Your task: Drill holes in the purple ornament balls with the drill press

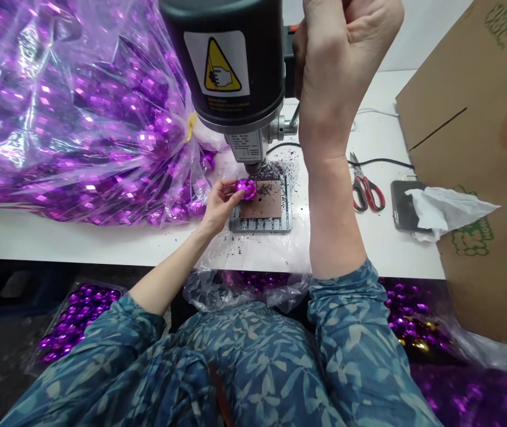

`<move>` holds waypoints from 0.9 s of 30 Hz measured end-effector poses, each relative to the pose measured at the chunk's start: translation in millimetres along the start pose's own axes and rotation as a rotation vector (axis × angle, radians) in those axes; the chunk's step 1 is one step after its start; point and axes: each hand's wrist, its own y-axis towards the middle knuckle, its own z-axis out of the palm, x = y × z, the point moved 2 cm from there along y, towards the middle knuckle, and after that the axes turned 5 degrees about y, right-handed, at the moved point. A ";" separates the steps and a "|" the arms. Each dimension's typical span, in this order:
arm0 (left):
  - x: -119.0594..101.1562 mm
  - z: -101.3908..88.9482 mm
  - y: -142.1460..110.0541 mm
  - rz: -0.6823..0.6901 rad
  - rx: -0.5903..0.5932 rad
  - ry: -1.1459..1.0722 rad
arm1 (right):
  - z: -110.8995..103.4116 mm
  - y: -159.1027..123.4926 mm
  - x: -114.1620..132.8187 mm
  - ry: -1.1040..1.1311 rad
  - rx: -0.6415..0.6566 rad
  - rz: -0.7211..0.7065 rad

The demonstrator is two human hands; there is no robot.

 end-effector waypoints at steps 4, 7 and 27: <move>5.0 8.9 6.8 0.046 0.006 0.099 | 0.5 -0.4 0.7 0.008 0.013 -0.009; 9.1 11.7 7.8 0.093 0.030 0.131 | 0.2 -0.8 2.2 -0.009 0.022 -0.003; 18.6 20.5 4.2 0.350 0.245 0.427 | -5.5 -13.6 1.2 -0.003 -0.024 -0.053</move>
